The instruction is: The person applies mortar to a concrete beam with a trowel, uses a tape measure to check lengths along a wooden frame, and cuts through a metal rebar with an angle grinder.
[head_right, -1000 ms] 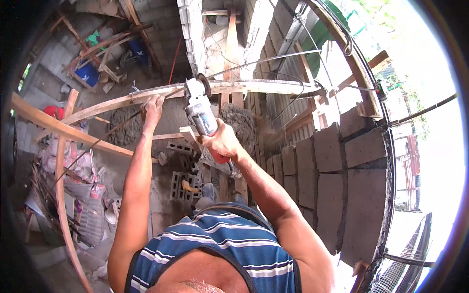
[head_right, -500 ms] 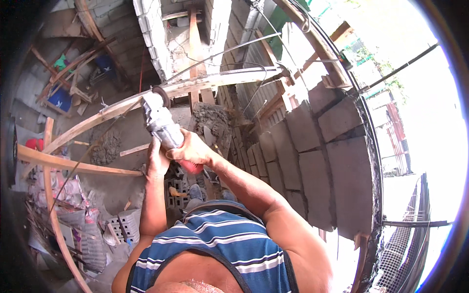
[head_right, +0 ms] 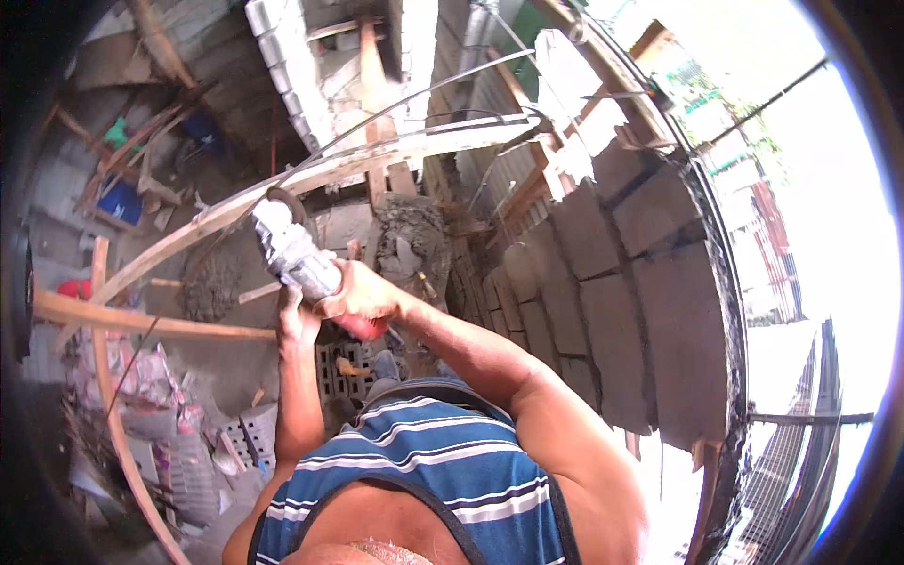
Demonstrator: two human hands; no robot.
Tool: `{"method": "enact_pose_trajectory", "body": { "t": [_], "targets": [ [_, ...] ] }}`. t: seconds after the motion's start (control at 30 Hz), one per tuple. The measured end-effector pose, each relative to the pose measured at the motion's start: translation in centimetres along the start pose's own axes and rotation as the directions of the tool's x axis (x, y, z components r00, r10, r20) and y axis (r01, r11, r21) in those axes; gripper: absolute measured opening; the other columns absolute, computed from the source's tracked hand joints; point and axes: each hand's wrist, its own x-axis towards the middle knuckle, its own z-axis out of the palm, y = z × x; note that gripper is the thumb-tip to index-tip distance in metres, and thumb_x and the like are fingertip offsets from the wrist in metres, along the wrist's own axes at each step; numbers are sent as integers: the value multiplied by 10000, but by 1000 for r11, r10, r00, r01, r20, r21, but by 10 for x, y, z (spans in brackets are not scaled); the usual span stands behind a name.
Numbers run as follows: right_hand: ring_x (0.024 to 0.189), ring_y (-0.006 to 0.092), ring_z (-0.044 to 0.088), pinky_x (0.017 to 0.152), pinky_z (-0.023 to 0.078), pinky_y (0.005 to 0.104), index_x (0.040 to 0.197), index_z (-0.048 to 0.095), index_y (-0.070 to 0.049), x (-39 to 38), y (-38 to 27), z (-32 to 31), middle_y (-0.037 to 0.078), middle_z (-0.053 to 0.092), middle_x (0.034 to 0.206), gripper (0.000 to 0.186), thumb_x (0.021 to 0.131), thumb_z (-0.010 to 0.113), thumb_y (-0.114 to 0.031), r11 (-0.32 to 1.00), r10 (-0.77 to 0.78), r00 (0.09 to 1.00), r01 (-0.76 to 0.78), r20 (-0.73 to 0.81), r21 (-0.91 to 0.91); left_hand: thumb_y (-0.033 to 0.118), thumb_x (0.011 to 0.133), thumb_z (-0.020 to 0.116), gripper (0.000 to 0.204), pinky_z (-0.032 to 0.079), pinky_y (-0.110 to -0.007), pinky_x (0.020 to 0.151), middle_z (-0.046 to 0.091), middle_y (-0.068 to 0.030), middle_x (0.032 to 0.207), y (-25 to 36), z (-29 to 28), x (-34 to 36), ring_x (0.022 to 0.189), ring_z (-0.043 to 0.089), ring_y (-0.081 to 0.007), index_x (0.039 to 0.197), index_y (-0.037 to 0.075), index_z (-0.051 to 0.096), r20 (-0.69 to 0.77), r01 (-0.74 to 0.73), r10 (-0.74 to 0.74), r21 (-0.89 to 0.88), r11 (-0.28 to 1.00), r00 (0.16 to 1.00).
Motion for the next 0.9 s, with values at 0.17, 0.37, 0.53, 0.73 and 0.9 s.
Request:
{"method": "enact_pose_trajectory", "body": {
  "t": [0.17,0.37,0.53,0.73,0.9],
  "targets": [
    [969,197,635,889,518,330,1286,548,56,-1,5,0,136,681,1062,722,676,769,-262,996,-89,996,88,-25,-33,538,901,685,875,329,-458,1182,480,-158,1490,-10,-10,-6,1382,457,-302,1487,-29,367,-1,15,-15,25,1000,1000],
    [1004,355,714,888,549,432,1265,545,117,-8,8,-6,284,709,1043,782,679,825,-319,934,44,983,-105,-181,-342,694,923,557,888,368,-421,1121,502,-111,1442,-46,-30,-26,1313,490,-244,1439,-18,434,-74,154,-150,44,987,986],
    [864,478,676,762,536,529,994,571,56,-26,62,-5,300,677,872,522,716,790,-327,769,-35,963,-144,-266,-623,339,911,743,519,444,-396,992,620,-58,1222,-72,16,-47,1145,568,-203,1297,31,585,-354,267,-218,95,959,910],
    [953,500,643,821,526,519,1243,503,63,-40,139,16,313,651,1052,709,696,778,-296,673,151,982,-184,-110,-717,304,887,741,331,513,-379,950,680,-59,1091,-133,-34,-75,1024,649,-228,1116,77,667,-604,372,-549,-405,835,577],
    [785,337,712,653,581,414,1238,586,26,-43,171,16,218,707,907,747,677,818,-409,848,438,898,-428,-43,-313,414,836,693,557,510,-457,1005,664,-141,1175,-175,-81,-105,1120,640,-324,1216,20,591,-464,231,-635,-664,711,618]
  ]
}}
